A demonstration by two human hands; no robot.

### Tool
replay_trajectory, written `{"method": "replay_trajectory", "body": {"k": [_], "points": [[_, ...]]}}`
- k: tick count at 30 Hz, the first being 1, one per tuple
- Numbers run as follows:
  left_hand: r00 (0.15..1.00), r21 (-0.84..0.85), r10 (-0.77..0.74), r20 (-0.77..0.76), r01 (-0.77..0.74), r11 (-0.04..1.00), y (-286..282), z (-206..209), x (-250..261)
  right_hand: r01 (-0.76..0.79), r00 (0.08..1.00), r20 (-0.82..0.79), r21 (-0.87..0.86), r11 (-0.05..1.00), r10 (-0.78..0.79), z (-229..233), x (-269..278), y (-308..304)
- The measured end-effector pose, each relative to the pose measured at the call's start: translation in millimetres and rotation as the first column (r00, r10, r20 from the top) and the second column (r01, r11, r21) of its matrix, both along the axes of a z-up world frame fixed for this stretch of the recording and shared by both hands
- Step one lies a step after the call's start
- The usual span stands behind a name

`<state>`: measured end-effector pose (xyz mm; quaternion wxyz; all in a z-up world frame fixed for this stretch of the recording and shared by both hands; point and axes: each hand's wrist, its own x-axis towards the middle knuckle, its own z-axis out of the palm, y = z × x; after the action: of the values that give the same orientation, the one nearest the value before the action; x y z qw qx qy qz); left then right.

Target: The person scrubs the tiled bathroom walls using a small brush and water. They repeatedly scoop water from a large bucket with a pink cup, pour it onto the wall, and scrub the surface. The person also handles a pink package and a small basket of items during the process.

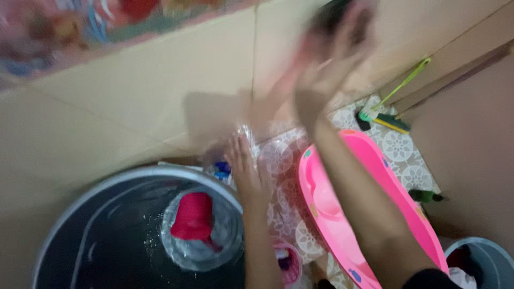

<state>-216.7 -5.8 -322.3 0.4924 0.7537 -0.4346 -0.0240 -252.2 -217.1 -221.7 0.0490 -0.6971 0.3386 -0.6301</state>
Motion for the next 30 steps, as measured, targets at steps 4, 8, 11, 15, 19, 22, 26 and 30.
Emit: {"method": "replay_trajectory", "body": {"k": [4, 8, 11, 15, 19, 22, 26, 30], "points": [[0.997, 0.086, 0.072, 0.02, -0.074, 0.994, 6, 9, 4, -0.354, 0.926, 0.206, 0.188, 0.916, 0.316, -14, 38, 39], [0.986, 0.034, 0.083, 0.147, -0.089, 0.995, 9, 42, 19, -0.122, 0.985, 0.143, 0.179, 0.976, 0.097, 10, -2, -1], [0.972, -0.044, 0.082, 0.222, -0.074, 0.996, 3, 86, 32, -0.168, 0.937, 0.333, 0.154, 0.974, 0.109, 42, -8, -12], [0.898, -0.167, 0.099, 0.429, -0.028, 0.986, -17, 159, 43, -0.27, 0.924, 0.268, -0.054, 0.961, 0.274, 51, 36, 24], [0.733, -0.162, 0.072, 0.677, 0.052, 0.985, -46, 231, 47, -0.87, 0.122, 0.988, 0.06, 0.489, 0.096, 50, 13, -7], [0.534, -0.009, -0.071, 0.842, 0.146, 0.989, -86, 277, 36, -0.309, 0.835, 0.524, 0.196, 0.931, 0.167, 65, -60, -75], [0.015, 0.125, -0.126, 0.992, 0.041, 0.991, -155, 324, 20, -0.134, 0.92, 0.391, 0.319, 0.938, -0.002, 70, -74, -82], [-0.129, 0.064, -0.067, 0.989, -0.025, 0.998, -206, 351, 9, -0.222, 0.951, 0.257, 0.189, 0.957, 0.17, 52, -37, -56]]}}
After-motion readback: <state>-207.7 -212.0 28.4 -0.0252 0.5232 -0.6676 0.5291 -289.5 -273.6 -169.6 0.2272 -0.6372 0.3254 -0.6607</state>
